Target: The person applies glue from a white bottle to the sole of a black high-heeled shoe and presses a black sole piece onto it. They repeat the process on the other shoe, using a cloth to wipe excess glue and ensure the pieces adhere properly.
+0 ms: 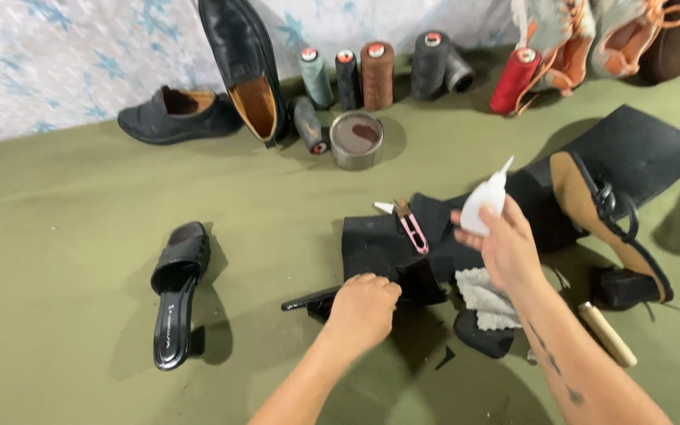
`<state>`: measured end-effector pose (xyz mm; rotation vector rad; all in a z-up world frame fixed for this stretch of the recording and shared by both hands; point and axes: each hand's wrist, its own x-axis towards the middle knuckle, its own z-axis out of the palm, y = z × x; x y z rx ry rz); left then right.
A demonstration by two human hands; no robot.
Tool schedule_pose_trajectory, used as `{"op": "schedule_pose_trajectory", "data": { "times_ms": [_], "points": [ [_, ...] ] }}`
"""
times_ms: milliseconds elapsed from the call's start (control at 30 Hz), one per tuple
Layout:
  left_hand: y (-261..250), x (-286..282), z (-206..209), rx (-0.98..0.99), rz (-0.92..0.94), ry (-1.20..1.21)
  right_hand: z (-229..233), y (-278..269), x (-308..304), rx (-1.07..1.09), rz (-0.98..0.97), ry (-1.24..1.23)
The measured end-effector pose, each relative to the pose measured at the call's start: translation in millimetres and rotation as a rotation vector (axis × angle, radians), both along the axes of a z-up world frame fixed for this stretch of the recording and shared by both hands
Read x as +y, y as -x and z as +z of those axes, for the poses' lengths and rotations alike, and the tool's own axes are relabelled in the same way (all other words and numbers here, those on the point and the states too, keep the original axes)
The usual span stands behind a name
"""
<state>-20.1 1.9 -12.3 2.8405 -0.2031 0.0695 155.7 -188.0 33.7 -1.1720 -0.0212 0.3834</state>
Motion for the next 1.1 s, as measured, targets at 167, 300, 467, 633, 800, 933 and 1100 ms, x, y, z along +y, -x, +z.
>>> {"op": "schedule_pose_trajectory", "data": {
  "times_ms": [167, 300, 467, 633, 800, 933, 1100],
  "points": [
    [9, 13, 38, 0.230, -0.002, -0.026, -43, 72, -43, -0.022, -0.061, 0.155],
    [11, 18, 14, 0.146, 0.005, -0.059, -64, 100, -78, 0.112, -0.056, 0.249],
    [23, 13, -2, -0.082, 0.007, -0.086, -85, 119, -86, 0.016, -0.059, 0.273],
    [25, 11, -2, -0.106, 0.008, -0.096, -94, 125, -77, -0.008, -0.055, 0.135],
    [24, 10, -2, -0.016, 0.039, -0.098, -64, 134, -53, -0.060, -0.008, 0.320],
    [23, 10, -1, 0.018, 0.045, -0.080, -53, 137, -42, -0.196, 0.017, 0.534],
    [20, 11, -1, -0.003, 0.022, -0.084, -42, 140, -32, -0.286, 0.045, 0.673]
  ]
}}
